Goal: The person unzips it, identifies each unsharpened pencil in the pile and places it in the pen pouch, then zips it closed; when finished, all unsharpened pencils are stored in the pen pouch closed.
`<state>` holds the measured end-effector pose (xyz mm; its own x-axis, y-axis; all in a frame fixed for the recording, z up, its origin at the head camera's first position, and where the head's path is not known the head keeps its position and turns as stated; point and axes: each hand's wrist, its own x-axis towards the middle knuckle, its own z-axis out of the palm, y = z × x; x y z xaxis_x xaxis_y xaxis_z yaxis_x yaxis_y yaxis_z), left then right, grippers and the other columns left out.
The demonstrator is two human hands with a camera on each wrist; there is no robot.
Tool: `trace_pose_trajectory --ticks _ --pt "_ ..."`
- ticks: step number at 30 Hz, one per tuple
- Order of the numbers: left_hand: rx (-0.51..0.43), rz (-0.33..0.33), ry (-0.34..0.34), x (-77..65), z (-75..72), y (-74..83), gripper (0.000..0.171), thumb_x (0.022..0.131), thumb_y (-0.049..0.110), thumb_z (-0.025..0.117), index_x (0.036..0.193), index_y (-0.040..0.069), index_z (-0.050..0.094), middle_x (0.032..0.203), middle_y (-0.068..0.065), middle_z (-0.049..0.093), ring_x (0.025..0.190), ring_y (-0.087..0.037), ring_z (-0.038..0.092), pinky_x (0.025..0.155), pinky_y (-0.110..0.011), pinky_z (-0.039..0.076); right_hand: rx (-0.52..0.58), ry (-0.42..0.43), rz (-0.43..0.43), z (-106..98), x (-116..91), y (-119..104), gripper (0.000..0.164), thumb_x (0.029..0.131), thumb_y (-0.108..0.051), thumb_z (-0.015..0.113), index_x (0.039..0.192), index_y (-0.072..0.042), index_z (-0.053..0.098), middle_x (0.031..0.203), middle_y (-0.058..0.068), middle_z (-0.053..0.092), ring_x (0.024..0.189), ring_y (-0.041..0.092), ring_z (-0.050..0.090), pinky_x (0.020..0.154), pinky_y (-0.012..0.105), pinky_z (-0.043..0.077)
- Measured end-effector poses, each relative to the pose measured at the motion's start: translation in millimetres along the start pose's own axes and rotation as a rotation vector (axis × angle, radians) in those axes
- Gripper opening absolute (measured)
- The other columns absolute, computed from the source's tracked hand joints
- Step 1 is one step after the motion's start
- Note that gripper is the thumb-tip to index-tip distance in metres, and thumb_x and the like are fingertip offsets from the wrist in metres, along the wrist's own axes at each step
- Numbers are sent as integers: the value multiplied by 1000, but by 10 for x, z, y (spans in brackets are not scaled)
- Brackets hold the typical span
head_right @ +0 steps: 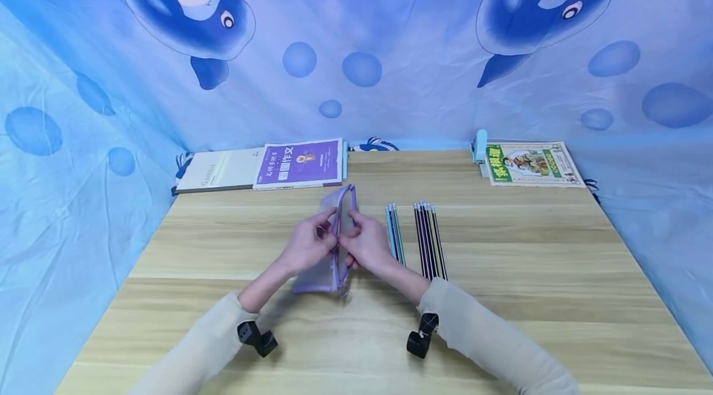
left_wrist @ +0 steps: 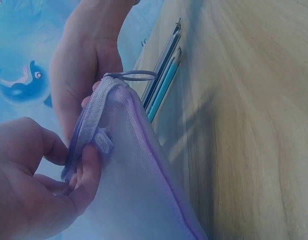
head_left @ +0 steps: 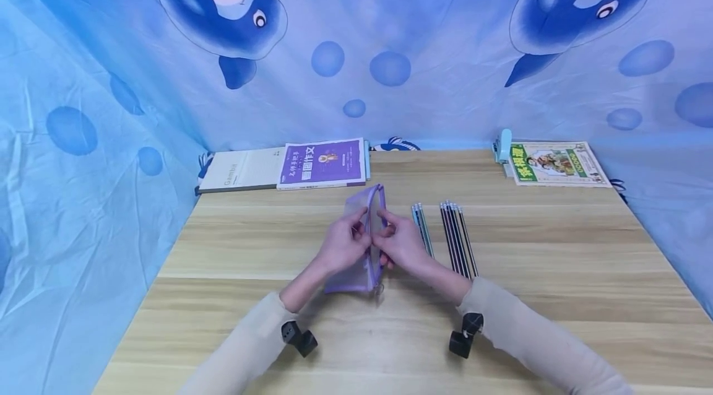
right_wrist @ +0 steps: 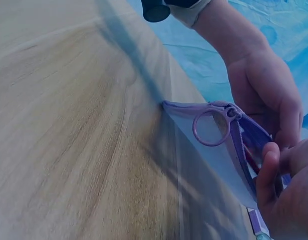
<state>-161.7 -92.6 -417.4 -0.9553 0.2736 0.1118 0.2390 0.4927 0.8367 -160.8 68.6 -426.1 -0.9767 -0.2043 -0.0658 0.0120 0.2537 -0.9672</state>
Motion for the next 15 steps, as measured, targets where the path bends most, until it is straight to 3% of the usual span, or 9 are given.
trace_pose_trajectory --ticks 6,10,15 --pt "-35 -33 -15 3 -55 5 65 83 -6 60 145 -11 41 87 -9 59 66 -15 58 53 -27 55 -12 -10 12 -131 -5 -4 55 89 -1 68 142 3 51 90 13 68 49 25 63 43 37 56" --pt "-39 -35 -3 12 -88 1 66 83 -6 60 145 -10 41 86 -10 59 69 -17 58 55 -28 56 -37 -16 19 -415 0 2 42 91 -4 66 132 2 59 94 18 67 57 35 66 43 35 55" --pt "4 -25 8 30 -106 6 64 82 -5 61 143 -11 44 83 -9 59 68 -16 57 54 -28 55 -175 -25 11 -846 6 95 33 92 -4 63 123 8 62 88 22 69 57 35 65 42 32 52"
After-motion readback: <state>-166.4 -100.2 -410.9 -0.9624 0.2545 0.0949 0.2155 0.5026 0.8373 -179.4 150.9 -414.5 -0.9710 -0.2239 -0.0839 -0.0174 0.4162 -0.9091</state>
